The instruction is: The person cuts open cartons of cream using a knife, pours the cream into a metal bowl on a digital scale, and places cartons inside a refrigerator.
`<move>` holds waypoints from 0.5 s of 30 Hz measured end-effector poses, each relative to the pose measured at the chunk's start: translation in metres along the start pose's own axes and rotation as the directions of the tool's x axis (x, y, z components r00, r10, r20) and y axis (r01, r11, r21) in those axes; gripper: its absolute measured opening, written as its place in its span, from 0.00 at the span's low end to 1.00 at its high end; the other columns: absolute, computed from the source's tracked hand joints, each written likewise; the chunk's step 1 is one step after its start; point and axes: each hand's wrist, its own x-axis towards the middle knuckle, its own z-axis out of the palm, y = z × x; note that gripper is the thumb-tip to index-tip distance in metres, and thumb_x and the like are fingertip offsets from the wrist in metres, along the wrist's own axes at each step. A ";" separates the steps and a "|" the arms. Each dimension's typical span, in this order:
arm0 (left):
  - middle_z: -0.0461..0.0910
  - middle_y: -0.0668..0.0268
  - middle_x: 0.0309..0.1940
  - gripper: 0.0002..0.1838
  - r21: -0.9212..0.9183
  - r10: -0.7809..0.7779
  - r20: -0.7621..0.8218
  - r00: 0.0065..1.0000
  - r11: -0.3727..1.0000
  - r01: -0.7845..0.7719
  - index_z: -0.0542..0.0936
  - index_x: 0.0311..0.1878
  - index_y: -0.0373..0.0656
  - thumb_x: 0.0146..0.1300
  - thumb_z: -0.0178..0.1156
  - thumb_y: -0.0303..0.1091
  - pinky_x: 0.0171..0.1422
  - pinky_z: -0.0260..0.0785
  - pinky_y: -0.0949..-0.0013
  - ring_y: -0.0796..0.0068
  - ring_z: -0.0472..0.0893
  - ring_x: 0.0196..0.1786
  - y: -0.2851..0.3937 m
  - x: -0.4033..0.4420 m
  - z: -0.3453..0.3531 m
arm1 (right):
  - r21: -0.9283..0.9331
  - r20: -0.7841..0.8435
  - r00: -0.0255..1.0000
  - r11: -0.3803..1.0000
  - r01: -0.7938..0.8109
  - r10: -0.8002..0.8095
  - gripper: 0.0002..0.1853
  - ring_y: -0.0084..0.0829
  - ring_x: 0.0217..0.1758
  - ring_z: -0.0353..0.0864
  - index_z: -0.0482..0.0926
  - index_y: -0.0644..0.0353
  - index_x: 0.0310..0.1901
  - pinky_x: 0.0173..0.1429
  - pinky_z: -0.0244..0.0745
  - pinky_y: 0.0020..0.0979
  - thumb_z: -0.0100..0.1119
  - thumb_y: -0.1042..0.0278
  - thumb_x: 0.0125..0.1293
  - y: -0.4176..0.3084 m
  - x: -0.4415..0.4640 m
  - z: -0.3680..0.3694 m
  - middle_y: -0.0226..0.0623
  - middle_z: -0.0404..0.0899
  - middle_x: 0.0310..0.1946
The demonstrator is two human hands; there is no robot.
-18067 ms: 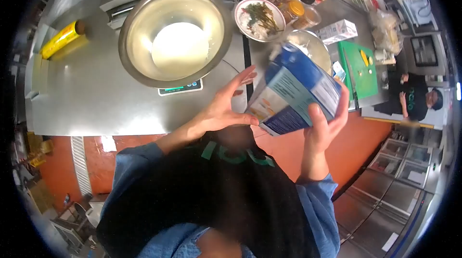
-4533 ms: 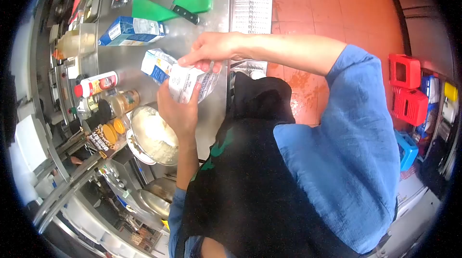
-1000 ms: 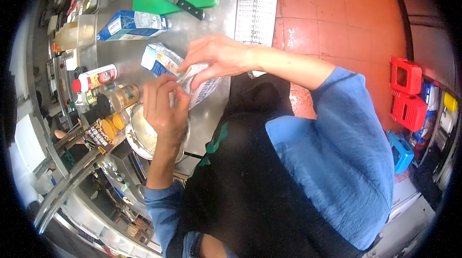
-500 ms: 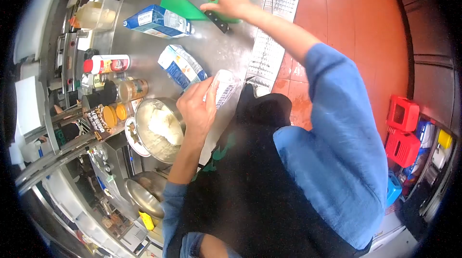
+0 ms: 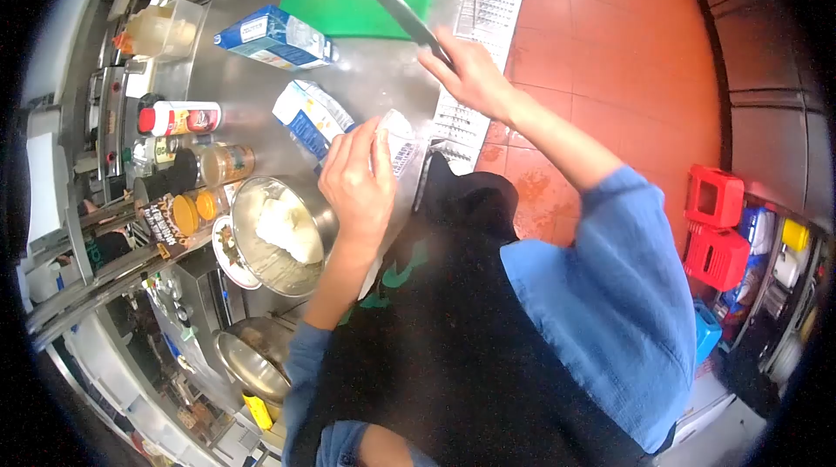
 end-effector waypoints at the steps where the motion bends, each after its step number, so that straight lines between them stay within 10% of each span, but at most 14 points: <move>1: 0.83 0.59 0.32 0.06 -0.004 0.008 0.002 1.000 1.000 -0.008 0.83 0.39 0.37 0.60 0.61 0.27 0.40 0.72 0.61 0.58 0.80 0.35 0.002 0.001 0.000 | -0.038 0.005 0.995 0.994 0.103 -0.103 0.18 0.46 0.29 0.81 0.69 0.62 0.57 0.34 0.75 0.43 0.53 0.68 0.67 -0.006 -0.023 -0.014 0.49 0.79 0.34; 3: 0.82 0.59 0.31 0.06 0.009 0.028 0.029 0.999 1.000 -0.028 0.83 0.39 0.37 0.60 0.61 0.27 0.39 0.72 0.60 0.57 0.80 0.33 0.001 0.002 0.000 | -0.195 0.037 0.950 0.930 0.310 -0.309 0.24 0.44 0.27 0.80 0.65 0.61 0.63 0.29 0.76 0.40 0.52 0.75 0.64 -0.034 -0.060 -0.036 0.46 0.76 0.35; 6: 0.81 0.57 0.28 0.05 0.076 0.026 0.091 0.995 0.997 -0.033 0.83 0.36 0.39 0.58 0.61 0.27 0.36 0.71 0.57 0.55 0.80 0.31 0.000 0.002 -0.003 | -0.460 0.297 0.931 0.822 0.335 -0.213 0.31 0.42 0.25 0.80 0.61 0.62 0.66 0.25 0.77 0.38 0.53 0.77 0.58 -0.088 -0.095 -0.064 0.44 0.73 0.33; 15: 0.81 0.52 0.28 0.08 0.154 0.092 0.049 0.995 0.983 -0.099 0.84 0.36 0.37 0.52 0.62 0.26 0.35 0.71 0.53 0.48 0.80 0.31 -0.002 0.000 -0.002 | -0.579 0.405 0.883 0.681 0.449 -0.238 0.29 0.34 0.24 0.80 0.63 0.70 0.62 0.21 0.76 0.33 0.52 0.75 0.55 -0.094 -0.114 -0.058 0.43 0.70 0.31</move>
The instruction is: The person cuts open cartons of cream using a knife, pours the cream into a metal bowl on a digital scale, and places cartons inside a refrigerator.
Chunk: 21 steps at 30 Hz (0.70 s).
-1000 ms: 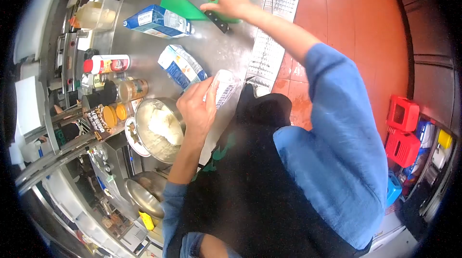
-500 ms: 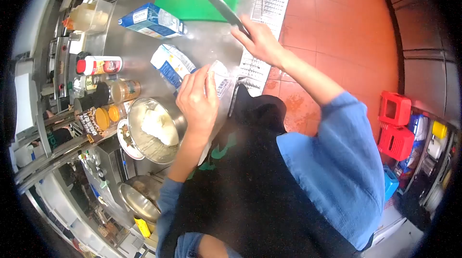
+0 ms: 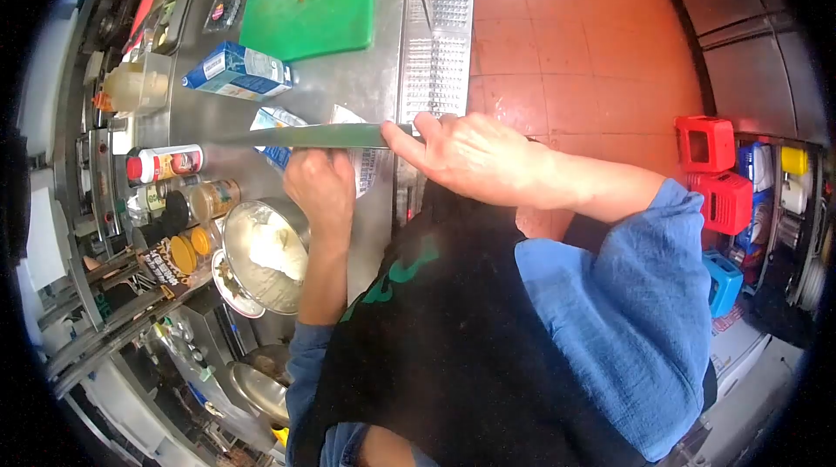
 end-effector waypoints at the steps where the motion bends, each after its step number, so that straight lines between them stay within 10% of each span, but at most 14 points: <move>1: 0.81 0.52 0.29 0.09 -0.004 0.007 0.001 1.000 1.000 -0.007 0.84 0.38 0.37 0.52 0.62 0.27 0.36 0.71 0.53 0.48 0.80 0.31 0.001 0.001 0.000 | -0.055 0.001 1.000 0.998 0.006 -0.006 0.29 0.34 0.24 0.80 0.64 0.70 0.61 0.21 0.75 0.32 0.52 0.74 0.55 0.000 -0.001 -0.003 0.42 0.70 0.30; 6: 0.81 0.51 0.32 0.11 -0.012 0.033 -0.001 0.999 0.999 -0.033 0.83 0.40 0.35 0.52 0.62 0.26 0.41 0.71 0.54 0.48 0.80 0.36 0.001 0.000 0.002 | -0.290 -0.007 1.000 0.957 -0.002 0.000 0.24 0.31 0.21 0.79 0.68 0.70 0.55 0.18 0.73 0.29 0.54 0.73 0.55 -0.004 -0.012 -0.012 0.39 0.70 0.25; 15: 0.81 0.51 0.34 0.10 -0.061 0.103 -0.028 0.994 0.993 -0.104 0.82 0.39 0.35 0.53 0.58 0.23 0.41 0.72 0.55 0.49 0.80 0.37 0.003 0.000 0.002 | -0.107 -0.104 0.991 0.992 0.072 -0.083 0.22 0.33 0.17 0.78 0.67 0.70 0.53 0.16 0.71 0.32 0.53 0.74 0.56 -0.007 0.055 0.012 0.44 0.73 0.28; 21: 0.77 0.55 0.30 0.06 -0.057 0.075 0.019 0.997 0.996 -0.074 0.78 0.38 0.36 0.57 0.57 0.23 0.41 0.71 0.56 0.53 0.77 0.38 -0.008 -0.001 0.000 | -0.195 0.130 0.990 0.980 -0.034 0.061 0.13 0.41 0.24 0.81 0.68 0.69 0.45 0.24 0.76 0.36 0.51 0.74 0.59 0.009 -0.002 -0.015 0.47 0.75 0.25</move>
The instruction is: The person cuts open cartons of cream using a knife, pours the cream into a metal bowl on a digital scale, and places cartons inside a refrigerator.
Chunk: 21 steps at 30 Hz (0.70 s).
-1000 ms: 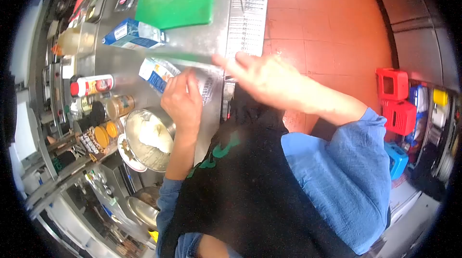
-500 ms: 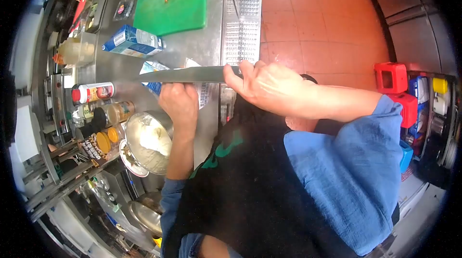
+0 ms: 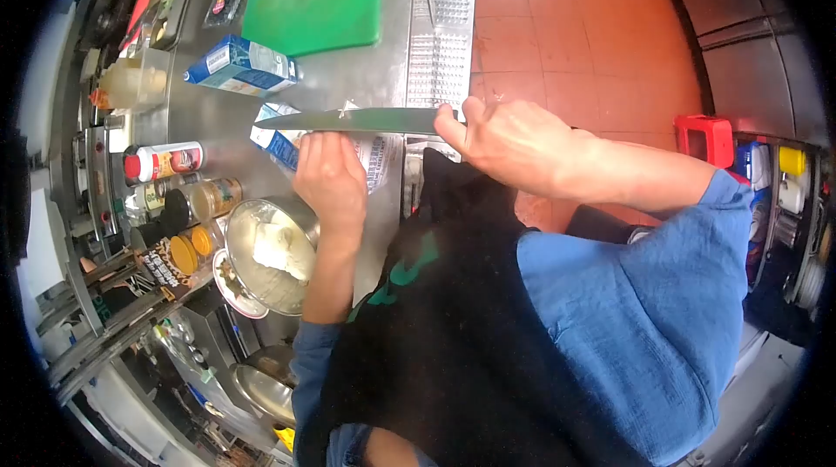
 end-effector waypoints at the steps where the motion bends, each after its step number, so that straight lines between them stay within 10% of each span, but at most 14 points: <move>1: 0.77 0.56 0.30 0.06 0.003 -0.017 0.017 1.000 1.000 0.017 0.78 0.38 0.36 0.58 0.57 0.23 0.41 0.70 0.56 0.53 0.77 0.38 0.004 -0.001 0.001 | 0.124 -0.016 1.000 0.992 0.027 -0.025 0.13 0.43 0.25 0.81 0.68 0.69 0.45 0.24 0.76 0.37 0.51 0.75 0.59 0.001 0.007 0.003 0.47 0.74 0.25; 9: 0.79 0.58 0.32 0.06 0.016 0.029 -0.108 0.994 0.999 -0.027 0.80 0.41 0.38 0.60 0.58 0.24 0.39 0.70 0.59 0.56 0.77 0.35 -0.002 -0.003 0.002 | 0.475 -0.183 0.975 0.857 0.199 -0.124 0.14 0.47 0.27 0.80 0.64 0.65 0.46 0.28 0.77 0.40 0.51 0.78 0.59 0.003 0.055 -0.015 0.47 0.73 0.29; 11: 0.80 0.59 0.33 0.08 -0.015 -0.042 -0.037 0.998 0.999 0.042 0.81 0.43 0.38 0.60 0.59 0.25 0.38 0.71 0.61 0.57 0.78 0.35 -0.004 -0.006 0.000 | 0.469 -0.437 0.899 0.855 0.220 0.009 0.16 0.47 0.27 0.80 0.64 0.62 0.49 0.28 0.76 0.40 0.51 0.77 0.59 0.025 0.066 -0.006 0.46 0.73 0.27; 15: 0.81 0.59 0.34 0.13 -0.076 -0.061 -0.055 0.997 0.996 0.057 0.81 0.45 0.38 0.57 0.65 0.29 0.41 0.72 0.62 0.58 0.79 0.36 -0.001 -0.004 -0.001 | 0.343 -0.077 0.965 0.915 -0.211 0.251 0.16 0.51 0.33 0.82 0.69 0.64 0.52 0.34 0.76 0.46 0.50 0.75 0.62 0.083 0.138 0.042 0.50 0.78 0.28; 21: 0.81 0.57 0.36 0.17 -0.091 -0.151 0.036 0.988 0.984 0.154 0.80 0.47 0.37 0.56 0.68 0.33 0.42 0.72 0.61 0.57 0.80 0.38 0.000 -0.006 -0.007 | 0.267 -0.045 0.983 0.950 -0.161 0.180 0.15 0.50 0.42 0.82 0.73 0.60 0.52 0.45 0.78 0.47 0.51 0.68 0.66 0.088 0.234 0.140 0.52 0.79 0.38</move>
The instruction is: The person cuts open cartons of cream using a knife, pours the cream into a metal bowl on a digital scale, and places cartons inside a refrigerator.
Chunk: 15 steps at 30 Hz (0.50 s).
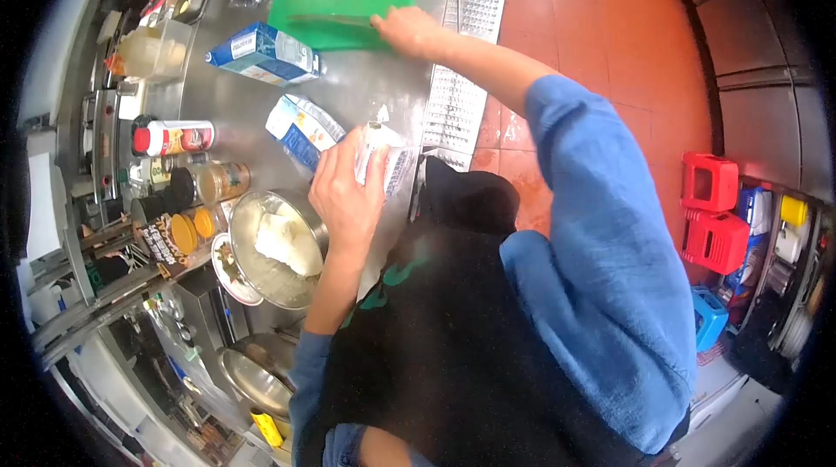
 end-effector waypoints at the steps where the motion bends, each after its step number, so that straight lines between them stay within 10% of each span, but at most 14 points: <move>1: 0.81 0.57 0.35 0.17 0.006 0.004 0.004 1.000 1.000 -0.004 0.80 0.47 0.37 0.56 0.67 0.33 0.42 0.72 0.61 0.57 0.80 0.38 0.000 -0.001 0.001 | -0.009 -0.010 1.000 1.000 0.004 -0.004 0.14 0.49 0.45 0.81 0.74 0.60 0.52 0.48 0.78 0.46 0.52 0.66 0.66 0.000 0.010 0.007 0.52 0.79 0.41; 3: 0.81 0.57 0.35 0.15 0.016 0.021 0.004 1.000 1.000 -0.021 0.80 0.47 0.37 0.57 0.66 0.32 0.41 0.72 0.60 0.57 0.79 0.37 -0.003 0.000 0.003 | -0.006 0.073 0.997 1.000 0.010 -0.009 0.15 0.46 0.60 0.74 0.77 0.57 0.53 0.60 0.72 0.44 0.53 0.69 0.64 -0.012 0.012 -0.010 0.50 0.75 0.53; 6: 0.81 0.57 0.34 0.14 0.001 0.016 -0.010 1.000 1.000 -0.016 0.80 0.47 0.37 0.58 0.65 0.31 0.41 0.71 0.60 0.57 0.79 0.36 -0.005 0.002 0.003 | 0.294 -0.066 0.848 0.802 0.520 -0.526 0.21 0.46 0.63 0.70 0.74 0.52 0.58 0.64 0.71 0.42 0.58 0.72 0.62 -0.013 -0.021 -0.036 0.43 0.71 0.60; 8: 0.81 0.57 0.33 0.14 -0.008 0.010 -0.008 1.000 1.000 -0.011 0.80 0.47 0.37 0.58 0.65 0.31 0.41 0.71 0.60 0.58 0.79 0.36 -0.007 0.001 0.005 | 0.571 0.040 0.768 0.645 0.508 -0.640 0.26 0.46 0.64 0.69 0.73 0.52 0.59 0.66 0.70 0.41 0.61 0.78 0.57 -0.038 -0.061 -0.075 0.41 0.67 0.65; 11: 0.81 0.58 0.33 0.14 -0.014 0.030 -0.007 1.000 0.999 -0.030 0.81 0.47 0.38 0.59 0.65 0.31 0.40 0.71 0.60 0.57 0.79 0.35 -0.002 0.002 0.004 | 0.410 0.118 0.812 0.773 0.484 -0.571 0.23 0.47 0.62 0.71 0.74 0.57 0.56 0.60 0.75 0.42 0.57 0.77 0.56 -0.067 -0.100 -0.099 0.43 0.68 0.63; 15: 0.82 0.57 0.34 0.12 0.102 0.032 0.036 0.999 0.994 -0.035 0.82 0.47 0.41 0.60 0.64 0.32 0.43 0.72 0.60 0.56 0.80 0.37 -0.012 0.000 0.005 | -0.051 -0.114 0.851 0.858 0.511 -0.513 0.07 0.40 0.38 0.78 0.72 0.61 0.31 0.39 0.75 0.37 0.55 0.68 0.55 -0.072 -0.115 -0.074 0.38 0.76 0.30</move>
